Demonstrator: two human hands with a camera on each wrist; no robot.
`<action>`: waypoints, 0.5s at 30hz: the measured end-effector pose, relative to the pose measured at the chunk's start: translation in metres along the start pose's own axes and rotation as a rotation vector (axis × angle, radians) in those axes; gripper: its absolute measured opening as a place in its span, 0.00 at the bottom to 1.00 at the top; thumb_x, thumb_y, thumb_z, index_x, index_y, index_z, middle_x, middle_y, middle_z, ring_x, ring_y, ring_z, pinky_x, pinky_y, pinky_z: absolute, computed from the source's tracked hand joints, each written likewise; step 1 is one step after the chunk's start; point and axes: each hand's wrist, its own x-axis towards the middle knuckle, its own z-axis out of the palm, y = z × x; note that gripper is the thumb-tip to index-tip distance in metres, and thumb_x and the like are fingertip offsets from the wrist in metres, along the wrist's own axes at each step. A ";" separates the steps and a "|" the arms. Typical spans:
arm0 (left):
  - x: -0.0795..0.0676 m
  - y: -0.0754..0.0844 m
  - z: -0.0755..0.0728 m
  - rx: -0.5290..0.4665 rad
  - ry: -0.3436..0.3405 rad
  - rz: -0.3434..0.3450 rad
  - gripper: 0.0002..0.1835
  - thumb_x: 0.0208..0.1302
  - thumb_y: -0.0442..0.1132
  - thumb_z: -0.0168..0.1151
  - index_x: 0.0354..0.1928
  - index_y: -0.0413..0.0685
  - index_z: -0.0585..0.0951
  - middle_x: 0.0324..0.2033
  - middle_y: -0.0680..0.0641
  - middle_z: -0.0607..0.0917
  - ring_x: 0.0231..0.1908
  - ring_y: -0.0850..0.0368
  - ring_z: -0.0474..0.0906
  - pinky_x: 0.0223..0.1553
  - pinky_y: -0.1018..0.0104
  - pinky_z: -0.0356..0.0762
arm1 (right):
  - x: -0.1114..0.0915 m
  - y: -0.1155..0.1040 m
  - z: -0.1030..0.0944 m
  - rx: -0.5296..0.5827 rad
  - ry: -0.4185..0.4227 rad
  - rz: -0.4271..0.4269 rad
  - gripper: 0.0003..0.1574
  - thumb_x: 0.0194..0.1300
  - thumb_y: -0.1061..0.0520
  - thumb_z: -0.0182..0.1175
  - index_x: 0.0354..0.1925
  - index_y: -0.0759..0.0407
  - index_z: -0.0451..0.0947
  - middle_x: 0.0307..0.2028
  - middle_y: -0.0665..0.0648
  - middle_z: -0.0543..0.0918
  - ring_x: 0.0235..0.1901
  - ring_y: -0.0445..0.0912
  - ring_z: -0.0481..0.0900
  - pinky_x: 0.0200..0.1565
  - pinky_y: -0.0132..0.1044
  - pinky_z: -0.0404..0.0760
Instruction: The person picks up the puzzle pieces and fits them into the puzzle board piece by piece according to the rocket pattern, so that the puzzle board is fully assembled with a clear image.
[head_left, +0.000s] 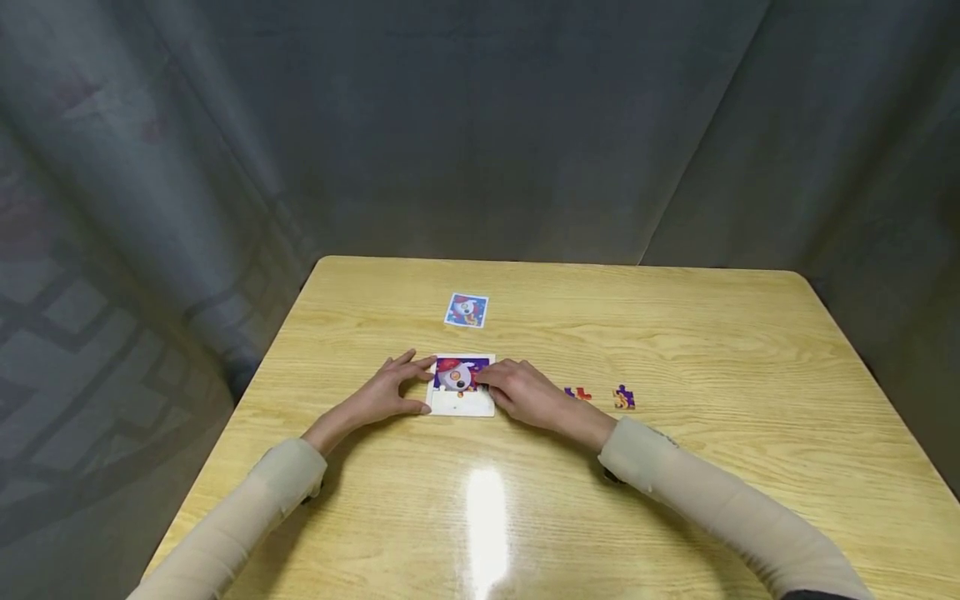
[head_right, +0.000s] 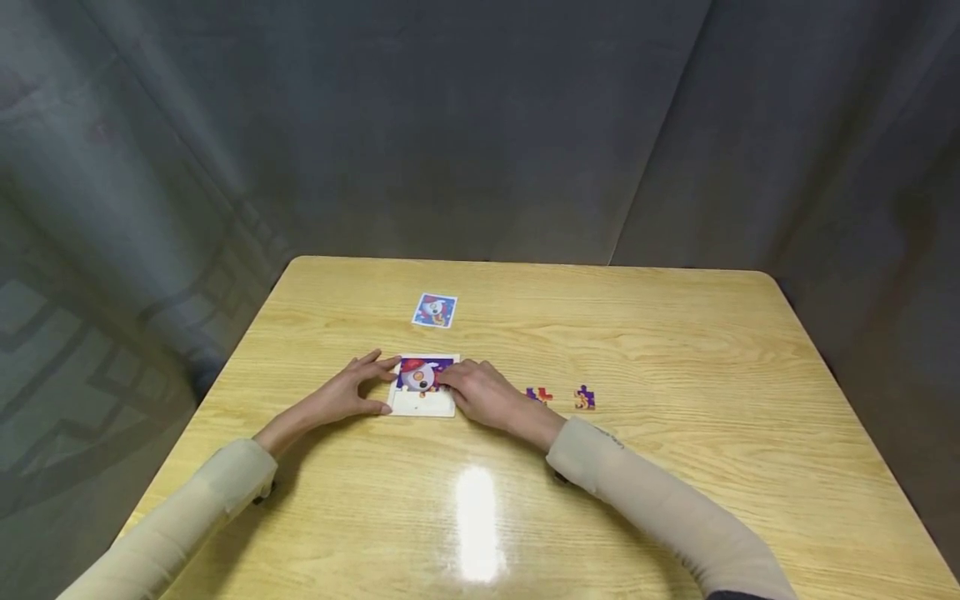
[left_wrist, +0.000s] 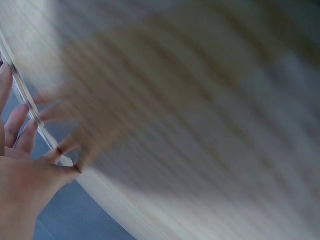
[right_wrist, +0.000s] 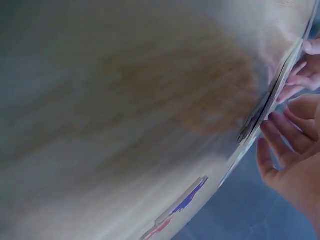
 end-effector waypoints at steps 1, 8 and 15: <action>0.000 0.000 0.000 0.002 -0.001 -0.004 0.25 0.52 0.45 0.74 0.52 0.45 0.81 0.69 0.47 0.66 0.72 0.38 0.46 0.68 0.34 0.36 | 0.000 0.000 -0.001 0.000 0.003 0.007 0.18 0.67 0.63 0.56 0.55 0.62 0.79 0.52 0.58 0.82 0.54 0.52 0.78 0.51 0.47 0.77; -0.001 0.003 0.001 -0.012 0.001 -0.011 0.25 0.52 0.45 0.74 0.52 0.45 0.81 0.69 0.47 0.66 0.72 0.37 0.45 0.68 0.34 0.35 | -0.009 0.005 -0.013 0.029 0.033 0.117 0.21 0.64 0.63 0.60 0.56 0.63 0.77 0.53 0.60 0.81 0.54 0.53 0.77 0.58 0.49 0.74; -0.001 0.002 0.001 -0.018 0.006 -0.010 0.25 0.52 0.45 0.74 0.52 0.45 0.81 0.69 0.48 0.67 0.72 0.38 0.45 0.68 0.35 0.34 | -0.027 0.012 -0.023 0.057 0.037 0.161 0.23 0.63 0.59 0.64 0.56 0.64 0.77 0.52 0.61 0.81 0.54 0.55 0.77 0.57 0.50 0.74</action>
